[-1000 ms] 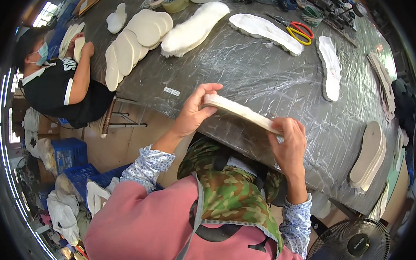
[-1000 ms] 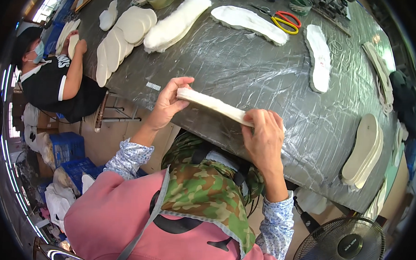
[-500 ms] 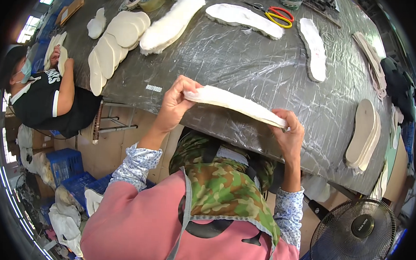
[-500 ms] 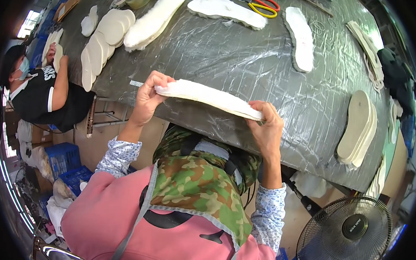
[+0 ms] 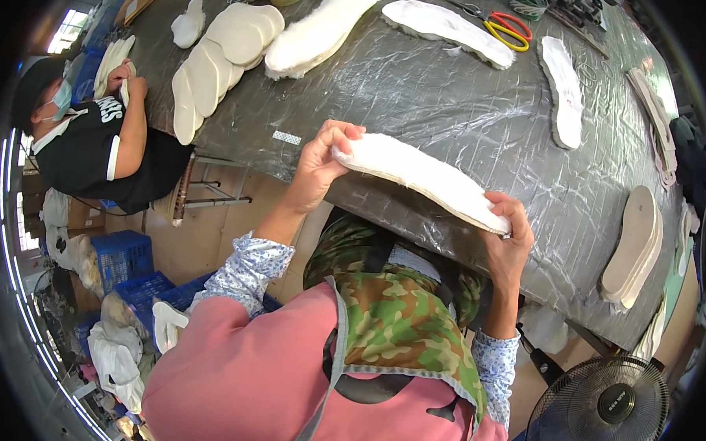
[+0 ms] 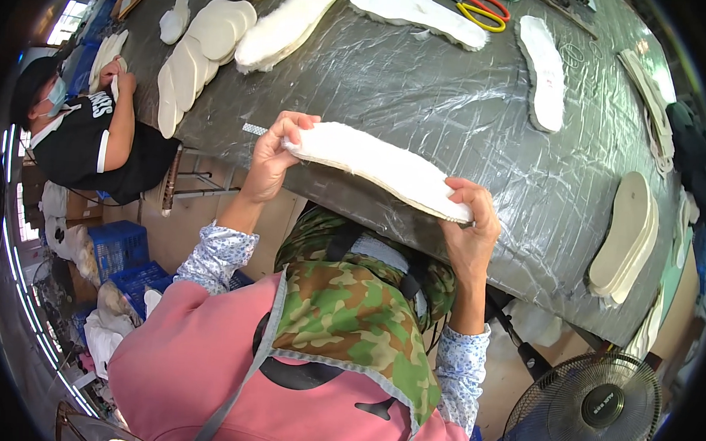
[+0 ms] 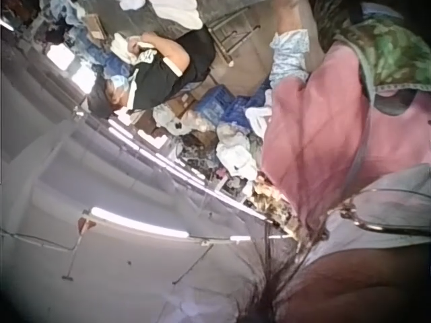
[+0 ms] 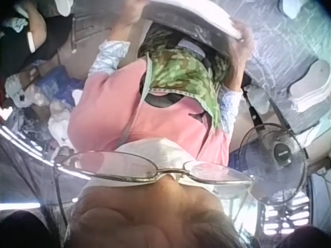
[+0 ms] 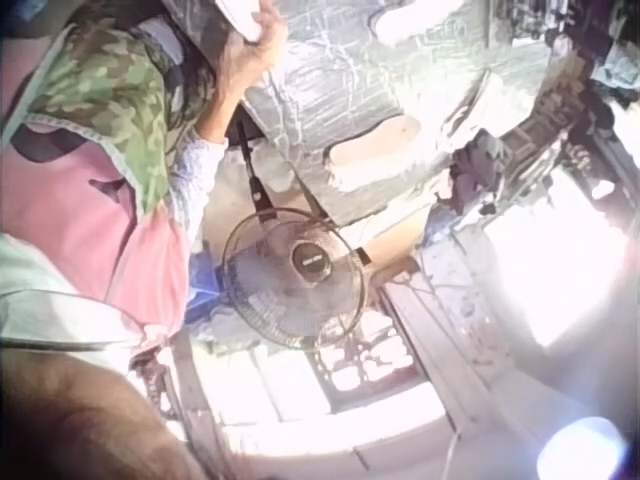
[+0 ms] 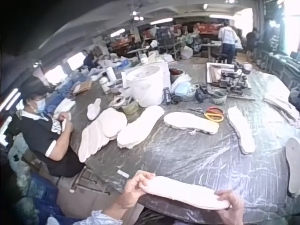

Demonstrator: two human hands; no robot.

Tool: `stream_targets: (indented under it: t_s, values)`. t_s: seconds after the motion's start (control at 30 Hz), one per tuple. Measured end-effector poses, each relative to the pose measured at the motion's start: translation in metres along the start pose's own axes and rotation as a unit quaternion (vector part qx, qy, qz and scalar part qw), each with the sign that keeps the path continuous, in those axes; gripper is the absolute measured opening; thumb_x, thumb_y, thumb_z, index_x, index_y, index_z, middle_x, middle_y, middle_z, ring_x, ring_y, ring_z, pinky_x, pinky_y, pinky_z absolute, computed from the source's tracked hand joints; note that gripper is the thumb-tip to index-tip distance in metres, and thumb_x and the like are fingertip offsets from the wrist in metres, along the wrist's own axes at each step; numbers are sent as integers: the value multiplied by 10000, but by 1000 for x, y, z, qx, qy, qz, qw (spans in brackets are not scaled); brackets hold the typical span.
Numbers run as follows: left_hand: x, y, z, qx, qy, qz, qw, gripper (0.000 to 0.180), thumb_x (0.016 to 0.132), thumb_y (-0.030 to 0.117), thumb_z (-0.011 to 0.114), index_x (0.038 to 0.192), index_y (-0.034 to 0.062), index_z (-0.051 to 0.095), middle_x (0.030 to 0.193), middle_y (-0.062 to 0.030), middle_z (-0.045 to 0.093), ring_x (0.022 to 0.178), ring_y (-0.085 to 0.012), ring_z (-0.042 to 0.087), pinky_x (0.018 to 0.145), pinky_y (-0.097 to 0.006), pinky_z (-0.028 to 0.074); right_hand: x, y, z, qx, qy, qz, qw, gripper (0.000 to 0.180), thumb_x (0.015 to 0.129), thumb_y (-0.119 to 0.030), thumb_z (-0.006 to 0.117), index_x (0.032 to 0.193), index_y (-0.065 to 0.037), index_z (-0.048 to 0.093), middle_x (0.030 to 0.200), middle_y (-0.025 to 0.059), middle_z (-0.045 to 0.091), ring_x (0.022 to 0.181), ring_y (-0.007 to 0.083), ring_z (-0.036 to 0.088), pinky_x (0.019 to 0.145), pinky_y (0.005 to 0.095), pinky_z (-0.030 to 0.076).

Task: Cutting and assembling shoe insole components using scissors.

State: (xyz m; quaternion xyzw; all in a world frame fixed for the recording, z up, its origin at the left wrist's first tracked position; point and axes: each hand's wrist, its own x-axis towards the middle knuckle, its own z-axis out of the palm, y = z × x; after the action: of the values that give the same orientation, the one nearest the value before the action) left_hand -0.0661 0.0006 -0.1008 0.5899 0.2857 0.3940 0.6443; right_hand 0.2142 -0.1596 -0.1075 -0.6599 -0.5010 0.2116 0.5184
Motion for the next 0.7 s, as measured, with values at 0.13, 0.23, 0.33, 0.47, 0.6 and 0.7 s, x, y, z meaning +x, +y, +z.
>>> stream_targets:
  t_s: [0.13, 0.23, 0.33, 0.47, 0.6, 0.7]
  values:
    - [-2, -8, -8, 17, 12, 13, 1000, 238, 818, -104, 618, 839, 107, 510, 1168, -39, 503, 1266, -228, 477, 1068, -368, 368, 2, -13, 5, -33, -6, -32, 999, 304, 638, 113, 669, 851, -60, 540, 1039, 89, 691, 941, 238, 625, 827, 329, 486]
    - [-3, -14, -13, 51, 28, 10, 998, 253, 818, -98, 586, 833, 135, 489, 1271, -73, 531, 1280, -255, 479, 1077, -376, 375, -1, -12, 11, -50, -6, -46, 998, 298, 631, 116, 651, 831, -57, 513, 1048, 87, 686, 944, 248, 611, 826, 335, 481]
    - [-2, -12, -11, -5, 26, -13, 1000, 239, 832, -88, 581, 824, 131, 486, 1382, -119, 505, 1287, -246, 486, 1074, -376, 394, -3, -9, 14, -38, -11, -40, 998, 292, 634, 115, 643, 822, -58, 502, 1047, 85, 684, 951, 254, 608, 835, 340, 480]
    - [-2, -12, -8, -55, 34, -42, 997, 217, 850, -58, 576, 938, 127, 505, 1449, -156, 461, 1300, -242, 488, 1064, -388, 420, -2, -12, 16, -42, -10, -39, 998, 281, 636, 120, 629, 808, -58, 495, 1049, 89, 679, 970, 282, 606, 854, 363, 478]
    - [-2, -7, -14, -231, 41, -150, 960, 344, 938, 162, 556, 1260, 86, 460, 1460, -158, 451, 1297, -251, 496, 1038, -386, 444, -7, -4, 16, -188, -55, -183, 963, 270, 604, 106, 580, 790, -79, 515, 1118, 93, 649, 1103, 333, 584, 925, 437, 459]
    - [2, -3, -12, -225, 61, -193, 953, 533, 906, 137, 490, 1415, 50, 357, 1456, -151, 460, 1286, -234, 503, 1025, -367, 452, -14, -3, 12, -227, -168, -177, 943, 290, 617, 14, 627, 873, -108, 566, 1299, 93, 552, 1252, 358, 489, 1054, 521, 345]
